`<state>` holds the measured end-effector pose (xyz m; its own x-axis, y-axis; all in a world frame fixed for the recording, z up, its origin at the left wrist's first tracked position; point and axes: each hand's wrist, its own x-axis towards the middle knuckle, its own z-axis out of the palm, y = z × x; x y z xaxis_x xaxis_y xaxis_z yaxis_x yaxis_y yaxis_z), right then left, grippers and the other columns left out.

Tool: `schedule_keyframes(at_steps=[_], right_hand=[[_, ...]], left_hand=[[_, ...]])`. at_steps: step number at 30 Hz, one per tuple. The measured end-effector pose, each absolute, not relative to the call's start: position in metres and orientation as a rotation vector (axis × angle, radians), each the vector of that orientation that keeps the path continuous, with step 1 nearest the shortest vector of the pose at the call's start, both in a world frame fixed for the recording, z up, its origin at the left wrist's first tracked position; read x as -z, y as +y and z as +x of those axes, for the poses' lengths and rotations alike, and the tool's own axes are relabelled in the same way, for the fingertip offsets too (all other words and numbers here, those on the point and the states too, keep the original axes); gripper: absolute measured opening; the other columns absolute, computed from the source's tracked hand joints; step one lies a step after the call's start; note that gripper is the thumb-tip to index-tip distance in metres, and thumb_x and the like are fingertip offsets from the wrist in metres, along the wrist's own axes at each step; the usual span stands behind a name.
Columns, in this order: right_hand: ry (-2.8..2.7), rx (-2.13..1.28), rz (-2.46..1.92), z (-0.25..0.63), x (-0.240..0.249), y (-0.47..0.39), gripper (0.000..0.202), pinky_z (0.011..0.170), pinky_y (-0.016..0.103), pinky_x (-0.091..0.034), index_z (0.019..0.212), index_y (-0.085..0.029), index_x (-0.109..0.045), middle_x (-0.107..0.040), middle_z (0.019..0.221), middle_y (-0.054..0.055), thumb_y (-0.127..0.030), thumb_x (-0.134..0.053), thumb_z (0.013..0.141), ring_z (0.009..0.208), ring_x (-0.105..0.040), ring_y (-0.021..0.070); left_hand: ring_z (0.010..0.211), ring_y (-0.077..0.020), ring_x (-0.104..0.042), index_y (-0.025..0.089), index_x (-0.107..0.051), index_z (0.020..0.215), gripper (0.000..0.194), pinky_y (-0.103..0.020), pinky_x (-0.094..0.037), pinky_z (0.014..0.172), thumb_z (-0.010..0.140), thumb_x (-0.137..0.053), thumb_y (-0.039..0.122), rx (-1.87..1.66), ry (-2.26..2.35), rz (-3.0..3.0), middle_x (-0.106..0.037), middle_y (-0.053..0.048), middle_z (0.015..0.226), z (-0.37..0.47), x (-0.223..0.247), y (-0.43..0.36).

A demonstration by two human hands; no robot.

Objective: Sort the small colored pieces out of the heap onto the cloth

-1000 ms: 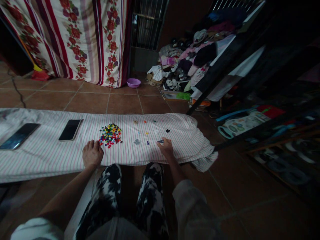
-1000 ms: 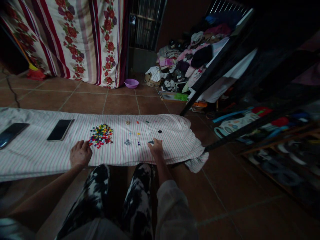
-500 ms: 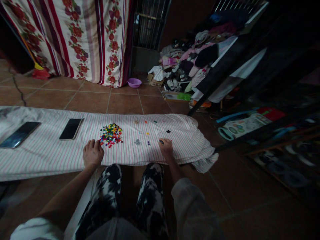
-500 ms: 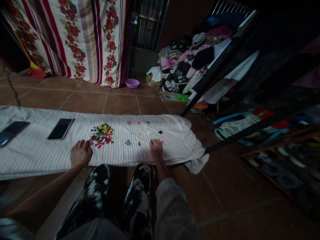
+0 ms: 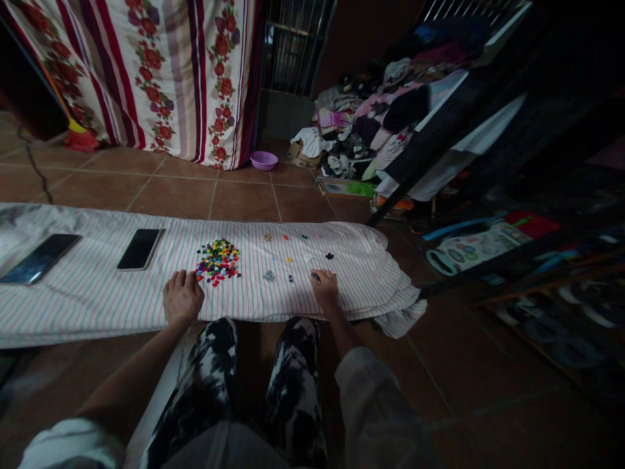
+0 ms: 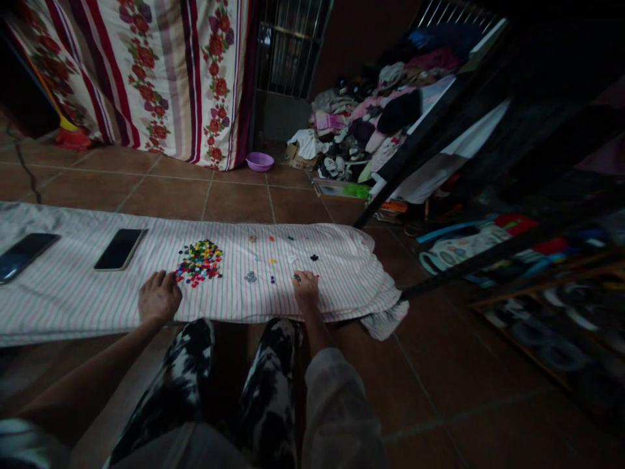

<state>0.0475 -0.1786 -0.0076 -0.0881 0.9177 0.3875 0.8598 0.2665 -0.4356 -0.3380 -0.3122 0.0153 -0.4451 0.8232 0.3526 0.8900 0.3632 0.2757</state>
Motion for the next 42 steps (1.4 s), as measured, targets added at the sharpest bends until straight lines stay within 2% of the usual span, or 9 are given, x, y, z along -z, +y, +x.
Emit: schedule_keyframes(at_steps=[9, 18, 22, 27, 31, 36, 42], right_hand=[[-1.936, -0.185, -1.591, 0.052, 0.01, -0.169, 0.03, 0.09, 0.036, -0.04, 0.097, -0.017, -0.072, -0.067, 0.095, 0.01, -0.027, -0.051, 0.079, 0.091, -0.056, 0.0218], [-1.83, -0.079, -1.543, 0.04, -0.009, -0.177, 0.035, 0.089, 0.037, -0.041, 0.1, -0.015, -0.071, -0.067, 0.098, 0.012, -0.034, -0.046, 0.085, 0.093, -0.056, 0.0237], [-1.874, -0.153, -1.433, 0.004, -0.026, -0.185, 0.035, 0.087, 0.035, -0.043, 0.102, -0.015, -0.07, -0.067, 0.097, 0.012, -0.035, -0.045, 0.087, 0.088, -0.056, 0.0227], [-2.073, -0.453, -1.217, -0.074, -0.034, -0.21, 0.028, 0.081, 0.03, -0.047, 0.099, -0.019, -0.069, -0.065, 0.092, 0.007, -0.03, -0.045, 0.09, 0.082, -0.059, 0.0186], [-2.26, -0.597, -1.103, -0.132, -0.03, -0.231, 0.024, 0.08, 0.027, -0.047, 0.101, -0.023, -0.069, -0.063, 0.097, 0.005, -0.024, -0.047, 0.09, 0.087, -0.06, 0.017], [-2.418, -0.571, -1.195, -0.177, -0.032, -0.242, 0.028, 0.083, 0.027, -0.046, 0.113, -0.025, -0.065, -0.061, 0.107, 0.005, -0.022, -0.048, 0.091, 0.098, -0.058, 0.0179], [-2.546, -0.516, -1.362, -0.201, -0.042, -0.244, 0.026, 0.089, 0.026, -0.044, 0.115, -0.025, -0.061, -0.059, 0.113, 0.005, -0.023, -0.045, 0.094, 0.105, -0.055, 0.0163]], left_hand=[[0.128, -0.0311, -0.041, 0.015, -0.058, 0.12, 0.038, -0.048, -0.033, 0.103, 0.087, -0.042, 0.024, 0.625, -2.457, -1.595, -0.053, -0.017, 0.131, -0.339, -0.016, -0.312], [0.13, -0.0319, -0.04, 0.014, -0.058, 0.12, 0.039, -0.048, -0.032, 0.104, 0.088, -0.04, 0.024, 0.645, -2.476, -1.58, -0.052, -0.018, 0.133, -0.338, -0.015, -0.312], [0.13, -0.032, -0.04, 0.013, -0.058, 0.12, 0.039, -0.048, -0.032, 0.105, 0.089, -0.037, 0.024, 0.647, -2.483, -1.576, -0.052, -0.019, 0.133, -0.338, -0.016, -0.312], [0.13, -0.0318, -0.04, 0.014, -0.059, 0.119, 0.038, -0.048, -0.032, 0.104, 0.089, -0.038, 0.024, 0.66, -2.473, -1.572, -0.052, -0.018, 0.133, -0.338, -0.016, -0.312], [0.13, -0.0306, -0.04, 0.014, -0.059, 0.118, 0.037, -0.046, -0.031, 0.105, 0.09, -0.036, 0.025, 0.665, -2.472, -1.574, -0.053, -0.017, 0.132, -0.338, -0.017, -0.312], [0.129, -0.031, -0.042, 0.013, -0.058, 0.119, 0.038, -0.046, -0.032, 0.104, 0.091, -0.035, 0.025, 0.654, -2.46, -1.583, -0.053, -0.018, 0.132, -0.338, -0.018, -0.313], [0.128, -0.0309, -0.043, 0.013, -0.059, 0.118, 0.037, -0.047, -0.033, 0.104, 0.089, -0.04, 0.024, 0.678, -2.427, -1.581, -0.054, -0.018, 0.13, -0.339, -0.015, -0.313]])
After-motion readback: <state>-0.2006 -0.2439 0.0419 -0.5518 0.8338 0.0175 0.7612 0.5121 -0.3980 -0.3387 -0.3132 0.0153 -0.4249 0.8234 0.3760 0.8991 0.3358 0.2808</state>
